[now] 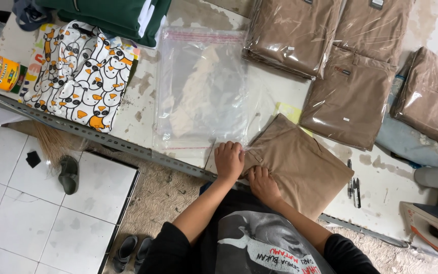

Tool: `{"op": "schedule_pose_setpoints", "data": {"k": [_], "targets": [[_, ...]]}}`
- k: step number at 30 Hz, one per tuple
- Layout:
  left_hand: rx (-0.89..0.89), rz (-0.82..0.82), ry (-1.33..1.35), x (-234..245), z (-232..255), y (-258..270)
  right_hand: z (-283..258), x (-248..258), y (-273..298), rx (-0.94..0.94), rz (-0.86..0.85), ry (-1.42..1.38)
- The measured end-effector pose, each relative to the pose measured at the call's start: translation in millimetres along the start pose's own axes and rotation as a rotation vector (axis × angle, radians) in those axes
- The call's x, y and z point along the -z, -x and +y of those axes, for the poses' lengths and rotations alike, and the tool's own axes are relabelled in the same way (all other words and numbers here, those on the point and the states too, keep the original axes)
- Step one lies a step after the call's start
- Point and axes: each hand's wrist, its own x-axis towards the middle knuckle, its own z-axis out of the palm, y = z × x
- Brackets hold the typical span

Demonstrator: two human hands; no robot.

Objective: Folding brown trousers and placing them into clear plastic bags for final packaging.

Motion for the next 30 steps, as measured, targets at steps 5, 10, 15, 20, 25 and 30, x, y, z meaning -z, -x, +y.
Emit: {"op": "schedule_pose_setpoints", "data": {"k": [5, 10, 15, 20, 25, 30], "targets": [[-0.108, -0.038, -0.028, 34.6, -7.0, 7.3, 4.5, 6.4, 4.0, 0.021, -0.014, -0.014], [-0.264, -0.084, 0.019, 47.4, -17.0, 12.2, 17.3, -14.3, 16.5, 0.026, -0.026, -0.141], [-0.196, -0.17, 0.164, 42.7, -20.6, 25.4, 50.9, 27.0, 13.7, 0.022, 0.024, -0.318], [-0.15, -0.197, 0.406, 35.9, -7.0, 23.2, 51.7, 17.5, 19.7, -0.078, -0.01, -0.467], [-0.219, -0.203, 0.47, 58.2, 6.7, 23.1, 55.3, 17.5, 13.3, -0.084, -0.023, -0.548], [-0.183, -0.124, 0.42, 52.7, 17.3, 37.0, 54.0, 14.7, 0.3, 0.02, 0.075, -0.459]]}}
